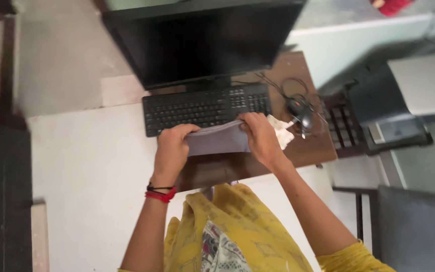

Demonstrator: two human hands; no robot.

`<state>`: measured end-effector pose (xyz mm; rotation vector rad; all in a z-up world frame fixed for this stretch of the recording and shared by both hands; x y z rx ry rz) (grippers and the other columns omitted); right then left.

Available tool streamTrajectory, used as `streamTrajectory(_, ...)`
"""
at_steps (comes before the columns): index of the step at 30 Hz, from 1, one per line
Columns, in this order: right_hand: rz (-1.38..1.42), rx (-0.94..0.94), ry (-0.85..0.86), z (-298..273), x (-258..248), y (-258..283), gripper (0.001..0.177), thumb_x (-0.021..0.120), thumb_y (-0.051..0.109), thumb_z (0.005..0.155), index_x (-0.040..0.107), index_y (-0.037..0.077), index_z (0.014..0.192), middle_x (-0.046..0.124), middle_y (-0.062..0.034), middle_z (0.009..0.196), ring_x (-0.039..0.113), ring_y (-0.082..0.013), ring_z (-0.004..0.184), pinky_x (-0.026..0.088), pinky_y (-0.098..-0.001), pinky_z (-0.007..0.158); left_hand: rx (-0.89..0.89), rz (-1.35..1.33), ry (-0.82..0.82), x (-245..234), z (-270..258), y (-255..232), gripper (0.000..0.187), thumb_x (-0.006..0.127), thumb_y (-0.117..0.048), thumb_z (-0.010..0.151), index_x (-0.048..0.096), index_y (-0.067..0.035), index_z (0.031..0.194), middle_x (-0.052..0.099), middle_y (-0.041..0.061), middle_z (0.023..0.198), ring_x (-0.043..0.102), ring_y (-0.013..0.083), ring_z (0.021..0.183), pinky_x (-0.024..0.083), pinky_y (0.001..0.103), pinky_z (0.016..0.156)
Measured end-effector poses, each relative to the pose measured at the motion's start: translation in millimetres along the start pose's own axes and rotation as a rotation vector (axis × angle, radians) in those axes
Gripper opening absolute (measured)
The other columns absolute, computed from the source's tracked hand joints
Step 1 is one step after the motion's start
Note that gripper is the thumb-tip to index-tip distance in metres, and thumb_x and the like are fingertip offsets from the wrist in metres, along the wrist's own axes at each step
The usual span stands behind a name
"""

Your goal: The person picks up several markers and places them into a pencil pouch. They then wipe a ledge, a plush toy, and the pencil pouch using a cloth before placing the markers back into the plush toy's holder.

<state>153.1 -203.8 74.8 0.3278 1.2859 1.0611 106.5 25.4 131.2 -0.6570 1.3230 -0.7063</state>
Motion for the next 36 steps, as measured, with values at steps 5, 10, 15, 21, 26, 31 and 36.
streamTrajectory(5, -0.07, 0.106, -0.026, -13, -37, 0, 0.015, 0.061, 0.004, 0.093, 0.064, 0.003, 0.107, 0.063, -0.0165, 0.097, 0.058, -0.0372, 0.097, 0.046, -0.0462, 0.084, 0.052, -0.041, 0.181, 9, 23, -31, 0.038, 0.052, 0.015, 0.079, 0.073, -0.001, 0.106, 0.074, 0.017, 0.102, 0.072, 0.0343, 0.093, 0.056, 0.038, 0.081)
streamTrajectory(10, -0.086, 0.172, -0.101, -29, -72, -6, 0.01, 0.06, 0.009, 0.096, 0.062, 0.003, 0.104, 0.065, -0.0164, 0.096, 0.06, -0.037, 0.095, 0.048, -0.0464, 0.083, 0.152, -0.078, 0.285, 32, 46, -59, 0.034, 0.054, 0.013, 0.083, 0.072, -0.001, 0.108, 0.073, 0.017, 0.1, 0.072, 0.0349, 0.093, 0.055, 0.039, 0.08)
streamTrajectory(15, -0.14, 0.233, -0.15, -45, -108, -23, 0.013, 0.056, 0.013, 0.096, 0.062, 0.003, 0.102, 0.064, -0.0185, 0.093, 0.061, -0.0388, 0.094, 0.048, -0.0481, 0.082, 0.257, -0.096, 0.333, 64, 66, -91, 0.034, 0.054, 0.013, 0.083, 0.07, -0.001, 0.109, 0.072, 0.017, 0.101, 0.071, 0.0351, 0.094, 0.055, 0.039, 0.08)
streamTrajectory(21, -0.223, 0.336, -0.202, -71, -158, -50, 0.015, 0.056, 0.015, 0.093, 0.062, 0.002, 0.099, 0.064, -0.0196, 0.089, 0.062, -0.0395, 0.09, 0.048, -0.0495, 0.08, 0.313, -0.104, 0.411, 113, 77, -135, 0.029, 0.057, 0.01, 0.085, 0.07, 0.0, 0.109, 0.073, 0.018, 0.103, 0.07, 0.0357, 0.093, 0.054, 0.039, 0.081)
streamTrajectory(26, -0.264, 0.338, -0.212, -94, -203, -73, 0.016, 0.059, 0.017, 0.094, 0.063, 0.002, 0.095, 0.063, -0.0201, 0.085, 0.062, -0.0409, 0.086, 0.049, -0.0499, 0.077, 0.335, -0.093, 0.429, 158, 76, -169, 0.029, 0.058, 0.009, 0.084, 0.071, -0.001, 0.108, 0.073, 0.017, 0.102, 0.071, 0.0345, 0.094, 0.055, 0.039, 0.082)
streamTrajectory(31, -0.298, 0.227, -0.293, -116, -248, -93, 0.016, 0.069, 0.017, 0.091, 0.065, 0.002, 0.092, 0.063, -0.0173, 0.083, 0.062, -0.0383, 0.08, 0.05, -0.0468, 0.07, 0.405, -0.067, 0.424, 201, 73, -200, 0.029, 0.061, 0.006, 0.081, 0.071, -0.001, 0.107, 0.073, 0.016, 0.1, 0.07, 0.0346, 0.092, 0.055, 0.039, 0.081)
streamTrajectory(36, -0.323, 0.168, -0.341, -130, -281, -114, 0.013, 0.072, 0.015, 0.089, 0.067, 0.003, 0.093, 0.064, -0.0151, 0.084, 0.063, -0.0359, 0.078, 0.051, -0.0451, 0.069, 0.349, -0.095, 0.423, 231, 64, -226, 0.028, 0.067, 0.0, 0.084, 0.07, -0.003, 0.111, 0.071, 0.015, 0.098, 0.07, 0.033, 0.087, 0.056, 0.038, 0.078)
Point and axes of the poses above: each hand's wrist, its own z-axis towards the middle knuckle, its own x-axis out of the palm, y = z × x, the point moved 3 cm from there along z, towards the middle knuckle
